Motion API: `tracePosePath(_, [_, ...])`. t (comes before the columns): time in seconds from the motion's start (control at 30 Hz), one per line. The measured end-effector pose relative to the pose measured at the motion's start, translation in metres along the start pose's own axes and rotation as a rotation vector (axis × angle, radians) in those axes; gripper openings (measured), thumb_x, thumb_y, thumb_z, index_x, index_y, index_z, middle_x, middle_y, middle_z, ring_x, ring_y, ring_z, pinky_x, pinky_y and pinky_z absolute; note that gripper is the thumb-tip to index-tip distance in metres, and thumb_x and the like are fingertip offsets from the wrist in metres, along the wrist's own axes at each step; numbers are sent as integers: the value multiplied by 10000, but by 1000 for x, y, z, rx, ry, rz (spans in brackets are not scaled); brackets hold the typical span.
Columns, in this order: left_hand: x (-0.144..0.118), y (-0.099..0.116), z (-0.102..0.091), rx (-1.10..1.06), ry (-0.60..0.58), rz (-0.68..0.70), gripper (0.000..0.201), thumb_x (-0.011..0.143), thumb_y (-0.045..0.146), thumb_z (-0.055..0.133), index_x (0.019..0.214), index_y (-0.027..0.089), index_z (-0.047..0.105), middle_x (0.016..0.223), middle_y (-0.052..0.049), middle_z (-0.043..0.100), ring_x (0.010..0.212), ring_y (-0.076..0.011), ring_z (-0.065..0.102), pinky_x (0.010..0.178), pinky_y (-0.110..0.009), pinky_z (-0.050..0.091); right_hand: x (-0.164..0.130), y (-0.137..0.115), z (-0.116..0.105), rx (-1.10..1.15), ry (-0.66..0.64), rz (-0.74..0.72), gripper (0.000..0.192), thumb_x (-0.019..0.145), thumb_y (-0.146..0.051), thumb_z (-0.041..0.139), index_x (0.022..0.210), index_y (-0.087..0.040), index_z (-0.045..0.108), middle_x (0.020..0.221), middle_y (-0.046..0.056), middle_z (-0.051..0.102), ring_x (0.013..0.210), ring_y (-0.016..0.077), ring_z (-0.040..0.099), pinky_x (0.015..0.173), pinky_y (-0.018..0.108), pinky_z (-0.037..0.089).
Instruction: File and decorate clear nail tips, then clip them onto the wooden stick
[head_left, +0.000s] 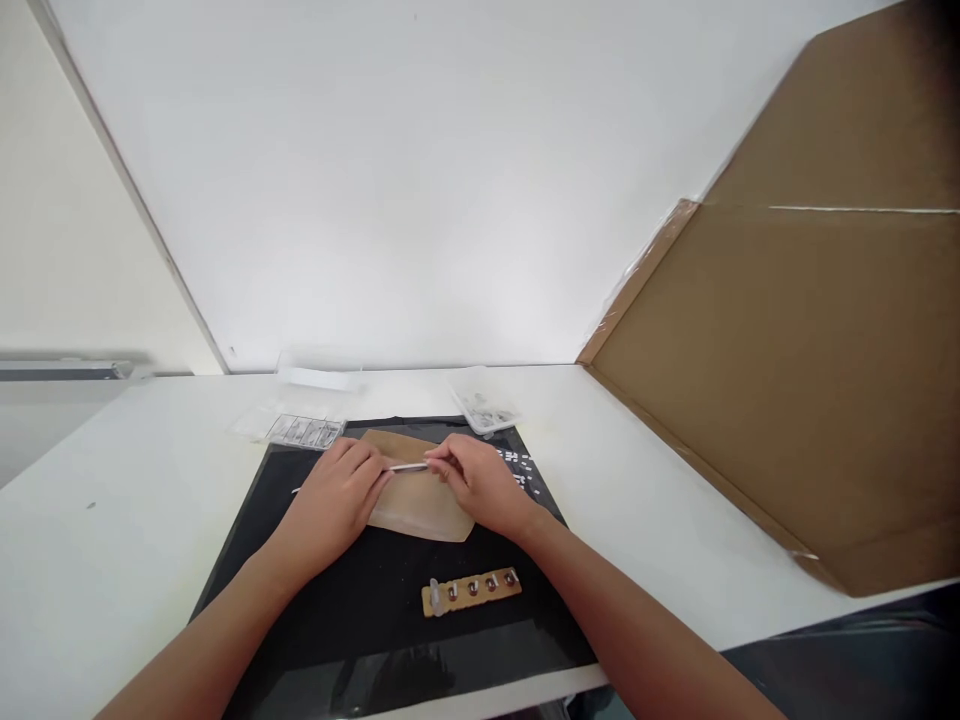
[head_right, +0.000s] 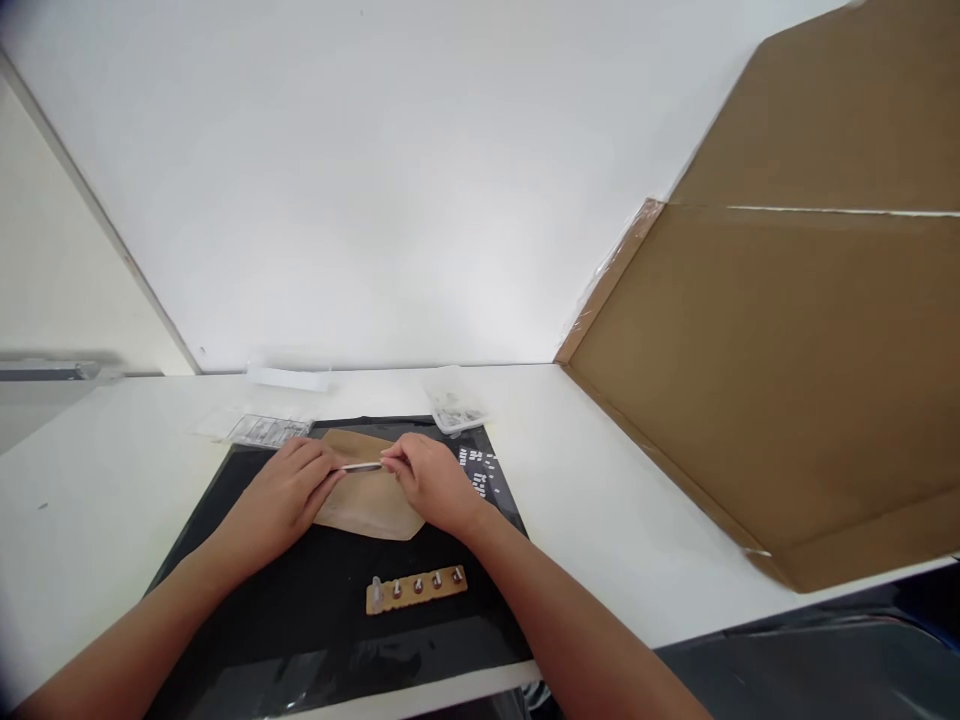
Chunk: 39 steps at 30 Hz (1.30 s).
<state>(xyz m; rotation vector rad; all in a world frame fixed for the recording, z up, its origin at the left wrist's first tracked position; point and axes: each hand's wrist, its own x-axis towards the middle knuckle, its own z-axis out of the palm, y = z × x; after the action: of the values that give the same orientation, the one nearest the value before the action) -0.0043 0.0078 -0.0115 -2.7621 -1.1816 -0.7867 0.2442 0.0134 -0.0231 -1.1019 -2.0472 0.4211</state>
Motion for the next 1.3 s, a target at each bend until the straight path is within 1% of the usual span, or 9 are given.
tracePosePath(0.13, [-1, 7, -2, -125, 91, -66, 247, 1095, 289, 437, 1126, 175, 653, 1041, -77, 698, 930, -205, 654, 807, -323, 497, -2, -13, -2, 180, 115, 86, 138, 1063, -297, 501, 983, -218, 582, 822, 11, 708, 684, 145, 672, 691, 293, 531])
tracePosePath(0.2, [-1, 12, -4, -212, 120, -79, 227, 1087, 299, 472, 1109, 187, 668, 974, -56, 719, 898, -190, 675, 799, -302, 502, -4, -21, -2, 191, 139, 79, 144, 1068, -318, 492, 985, -226, 566, 822, 7, 698, 661, 138, 664, 667, 287, 527])
tracePosePath(0.4, [0, 30, -10, -422, 179, -187, 197, 1050, 276, 550, 1091, 208, 731, 737, 1, 726, 721, -162, 689, 731, -277, 518, -6, -29, 0, -73, 229, -46, 142, 1077, -298, 468, 1000, -235, 570, 850, 30, 707, 753, 173, 673, 718, 325, 504])
tracePosePath(0.6, [-1, 38, -9, -635, 146, -226, 226, 1041, 313, 583, 1102, 229, 783, 788, -5, 779, 657, -144, 736, 728, -267, 561, -3, -30, 6, -291, 298, -136, 109, 1067, -246, 474, 986, -225, 543, 889, 62, 720, 807, 217, 655, 753, 372, 455])
tracePosePath(0.77, [-2, 42, -5, -638, 205, -248, 250, 1043, 287, 573, 1051, 214, 812, 704, -7, 769, 663, -161, 751, 726, -278, 583, -5, -34, 7, -244, 260, -101, 94, 1069, -258, 478, 1007, -227, 540, 914, 58, 720, 825, 215, 661, 741, 365, 448])
tracePosePath(0.93, [0, 45, -7, -623, 223, -239, 265, 1048, 289, 565, 1124, 226, 811, 794, -19, 797, 614, -137, 728, 684, -263, 584, -5, -37, 10, -264, 239, -155, 111, 1063, -219, 467, 967, -238, 520, 849, 29, 715, 804, 200, 666, 745, 367, 411])
tracePosePath(1.1, [0, 44, -8, -584, 223, -213, 253, 1041, 287, 584, 1150, 224, 803, 616, 17, 727, 607, -152, 711, 709, -283, 571, -3, -39, 11, -257, 313, -121, 117, 1055, -193, 461, 953, -239, 495, 812, 16, 706, 762, 193, 660, 739, 371, 376])
tracePosePath(1.23, [-1, 44, -6, -597, 224, -209, 245, 1041, 266, 583, 1150, 230, 800, 701, 11, 760, 585, -133, 697, 729, -285, 566, -3, -42, 11, -260, 238, -153, 132, 1038, -181, 469, 918, -235, 483, 789, 3, 709, 725, 173, 657, 741, 370, 351])
tracePosePath(1.3, [-1, 44, -6, -613, 228, -223, 239, 1041, 267, 585, 1138, 234, 801, 705, 16, 757, 574, -127, 693, 720, -282, 562, -2, -44, 10, -287, 275, -131, 143, 1038, -180, 464, 906, -232, 485, 771, -3, 708, 702, 162, 655, 744, 373, 338])
